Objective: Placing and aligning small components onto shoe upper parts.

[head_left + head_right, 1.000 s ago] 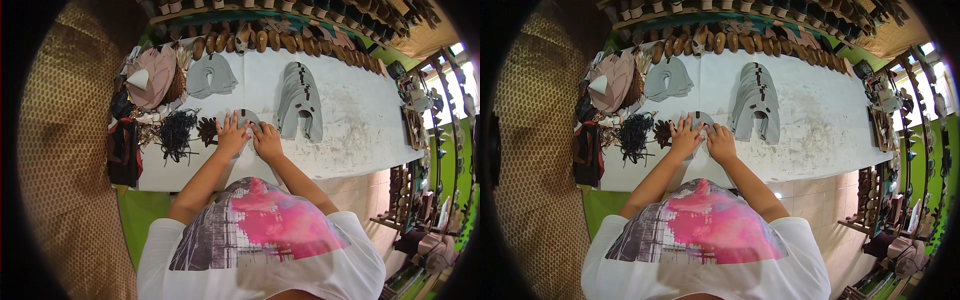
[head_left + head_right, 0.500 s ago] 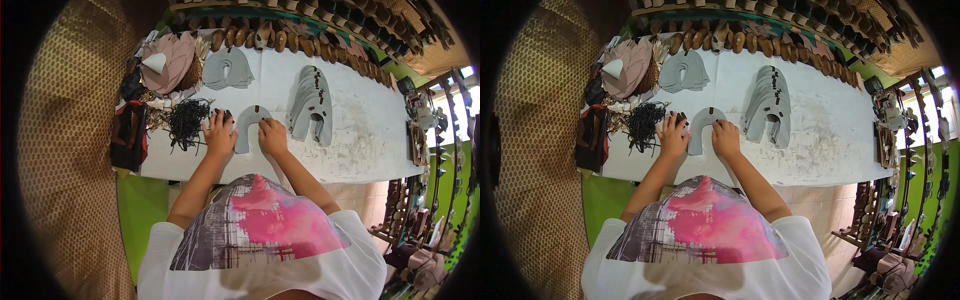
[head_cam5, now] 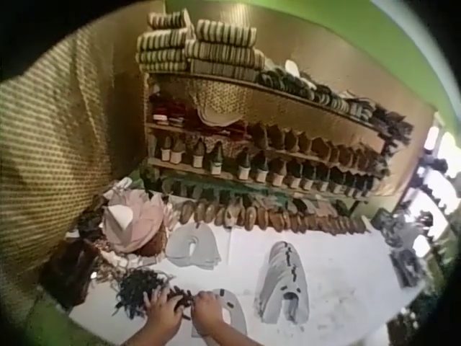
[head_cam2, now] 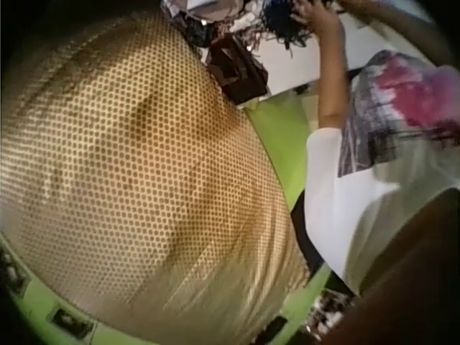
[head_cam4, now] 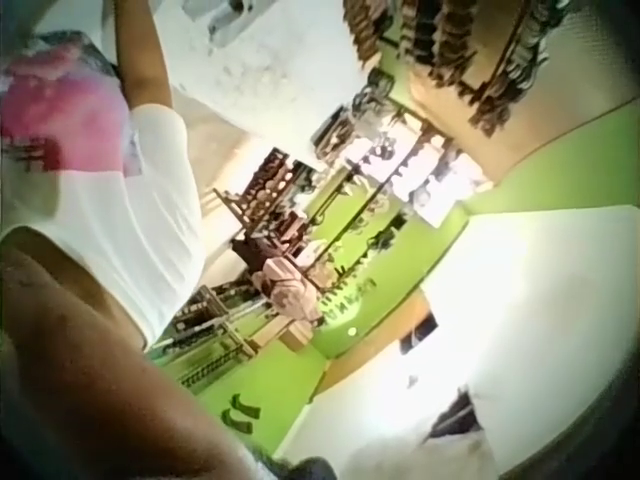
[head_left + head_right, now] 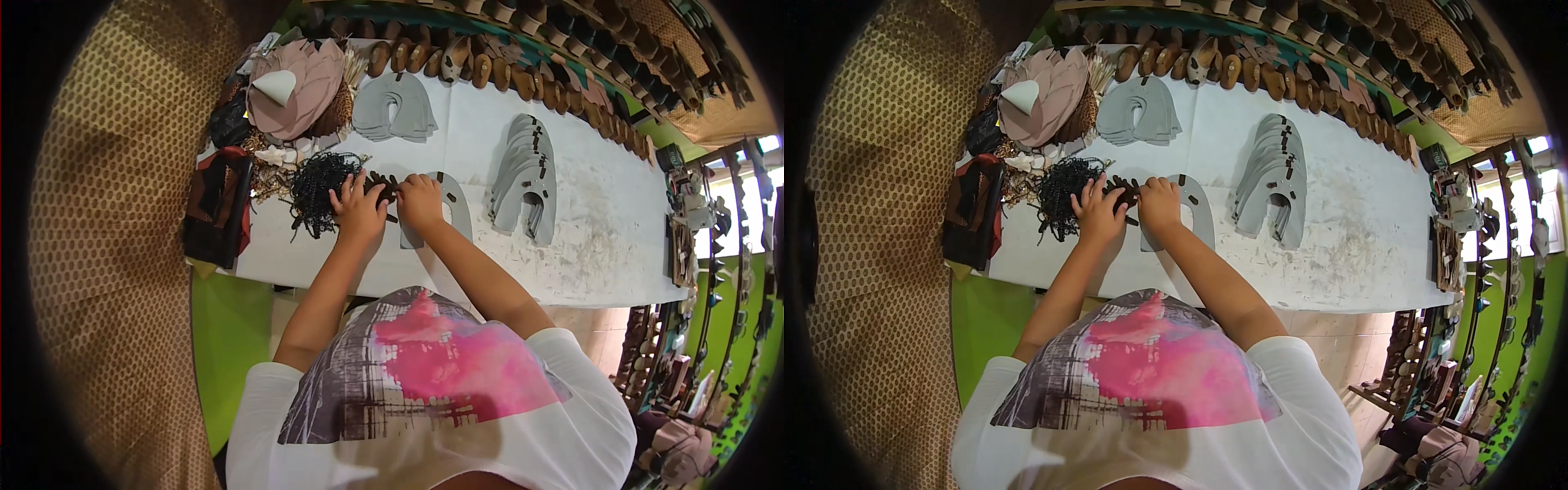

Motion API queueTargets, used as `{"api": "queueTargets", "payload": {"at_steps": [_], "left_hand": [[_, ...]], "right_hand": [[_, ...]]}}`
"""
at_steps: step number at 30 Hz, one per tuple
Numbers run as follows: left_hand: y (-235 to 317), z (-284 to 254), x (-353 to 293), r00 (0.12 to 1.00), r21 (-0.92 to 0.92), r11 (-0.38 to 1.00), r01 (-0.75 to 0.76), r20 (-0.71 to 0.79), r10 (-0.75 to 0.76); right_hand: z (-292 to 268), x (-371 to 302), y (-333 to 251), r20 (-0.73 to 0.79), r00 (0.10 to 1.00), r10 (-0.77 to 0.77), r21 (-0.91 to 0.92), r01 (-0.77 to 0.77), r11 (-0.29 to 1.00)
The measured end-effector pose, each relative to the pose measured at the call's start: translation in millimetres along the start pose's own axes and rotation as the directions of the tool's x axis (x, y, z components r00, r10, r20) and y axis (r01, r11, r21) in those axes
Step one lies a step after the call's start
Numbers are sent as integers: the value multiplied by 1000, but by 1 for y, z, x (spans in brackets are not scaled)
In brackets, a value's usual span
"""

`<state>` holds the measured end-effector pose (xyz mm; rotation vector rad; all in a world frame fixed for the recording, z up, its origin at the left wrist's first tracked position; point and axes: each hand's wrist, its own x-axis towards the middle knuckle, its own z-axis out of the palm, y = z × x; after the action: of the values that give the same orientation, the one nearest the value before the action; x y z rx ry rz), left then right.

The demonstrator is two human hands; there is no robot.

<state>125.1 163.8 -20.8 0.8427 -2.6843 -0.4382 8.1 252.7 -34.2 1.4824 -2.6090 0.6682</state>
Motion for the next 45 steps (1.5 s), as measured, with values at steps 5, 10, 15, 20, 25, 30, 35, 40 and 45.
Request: {"api": "queueTargets", "payload": {"at_steps": [5,10,15,20,25,30,35,40,45], "left_hand": [[2,-1,-1,995,-144,989,-26,-98,12],[11,7,14,997,-440,896,48,-40,-73],[13,17,25,992,-464,885,18,121,43],[33,15,40,948,-217,954,-208,198,251],[35,40,51,932,-170,934,-314,134,337],[47,39,53,957,-151,955,-256,102,272],[43,43,50,963,-126,960,-250,73,261],[45,41,47,960,-73,958,-277,22,279],[47,39,45,964,-106,962,-250,65,258]], "right_hand": [[-19,-2,-8,-14,982,187,21,-187,982],[-24,-16,9,433,814,387,683,-576,449],[-33,-32,14,425,814,396,654,-579,487],[-44,-54,39,357,783,509,523,-619,586],[-49,-66,53,307,778,548,576,-610,544],[-50,-69,64,287,780,556,559,-607,565],[-54,-58,61,304,783,543,534,-612,583],[-57,-42,63,275,809,520,542,-577,611],[-52,-34,68,221,839,497,531,-531,661]]}}
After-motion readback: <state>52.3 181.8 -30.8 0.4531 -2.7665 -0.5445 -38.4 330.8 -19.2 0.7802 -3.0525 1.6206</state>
